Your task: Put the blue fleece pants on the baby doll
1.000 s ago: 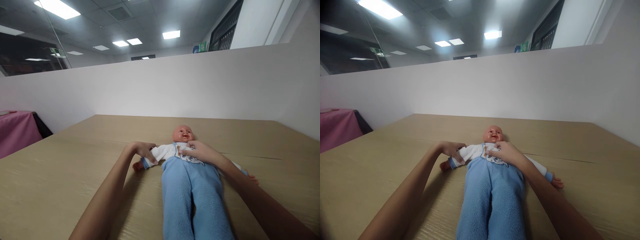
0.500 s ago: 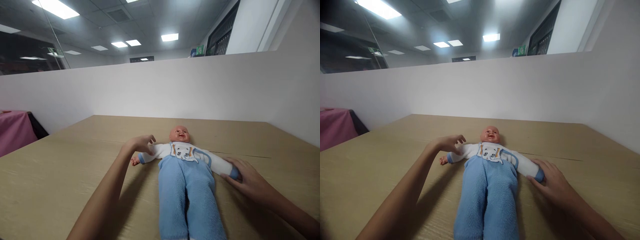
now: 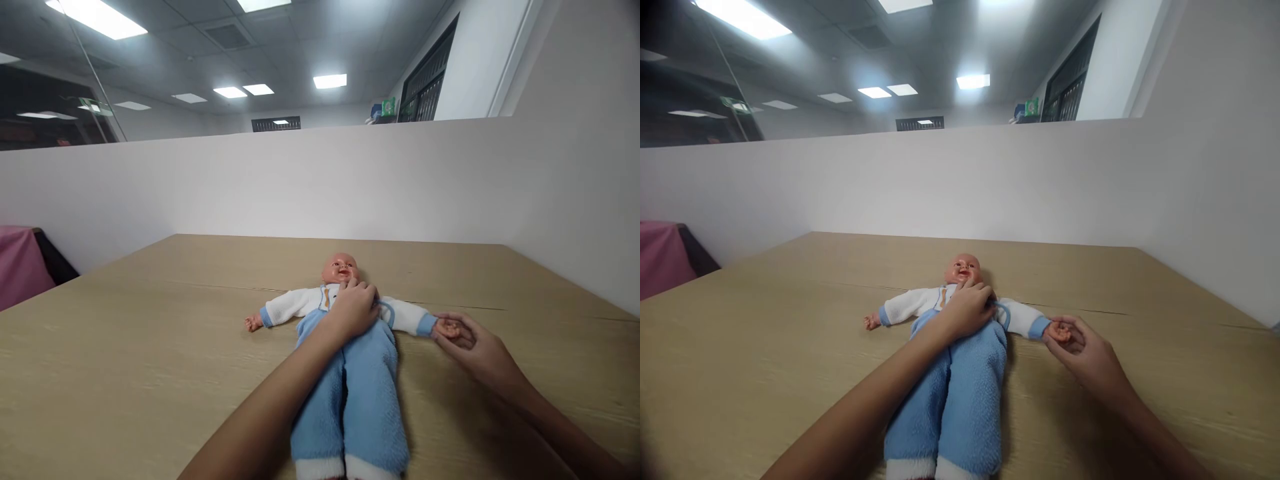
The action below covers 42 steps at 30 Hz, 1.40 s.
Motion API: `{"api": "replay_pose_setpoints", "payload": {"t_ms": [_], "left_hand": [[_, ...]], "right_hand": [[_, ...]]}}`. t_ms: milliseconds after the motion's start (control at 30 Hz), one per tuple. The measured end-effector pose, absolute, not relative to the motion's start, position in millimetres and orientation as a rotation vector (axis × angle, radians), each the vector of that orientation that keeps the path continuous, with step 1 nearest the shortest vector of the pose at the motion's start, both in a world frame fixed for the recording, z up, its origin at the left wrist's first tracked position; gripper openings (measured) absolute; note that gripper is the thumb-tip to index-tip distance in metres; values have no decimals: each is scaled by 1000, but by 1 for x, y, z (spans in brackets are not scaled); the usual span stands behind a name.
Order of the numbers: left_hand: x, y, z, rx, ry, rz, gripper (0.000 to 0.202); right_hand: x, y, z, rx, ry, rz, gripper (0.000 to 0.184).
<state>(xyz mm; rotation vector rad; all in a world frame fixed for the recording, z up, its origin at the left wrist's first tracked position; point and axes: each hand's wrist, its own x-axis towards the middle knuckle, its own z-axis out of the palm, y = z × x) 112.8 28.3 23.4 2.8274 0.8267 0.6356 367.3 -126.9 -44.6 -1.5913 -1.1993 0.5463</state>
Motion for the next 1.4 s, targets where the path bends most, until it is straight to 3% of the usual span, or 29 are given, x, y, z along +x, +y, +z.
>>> {"api": "replay_pose_setpoints", "payload": {"t_ms": [133, 333, 533, 733, 967, 1400], "left_hand": [[102, 21, 25, 2784, 660, 808, 15], [93, 7, 29, 2697, 397, 1047, 25], [89, 12, 17, 2624, 390, 1447, 26], [94, 16, 23, 2455, 681, 1340, 8], [101, 34, 15, 2291, 975, 960, 22], [100, 32, 20, 2307, 917, 916, 18]], "right_hand": [[342, -93, -26, -1335, -988, 614, 49], [290, -49, -25, -1053, -1054, 643, 55], [261, -72, -35, -1075, -1355, 561, 26], [259, -78, -35, -1164, -1510, 227, 15], [264, -65, -49, -1131, -1100, 597, 32], [274, -55, -54, -1106, -813, 829, 49]]}}
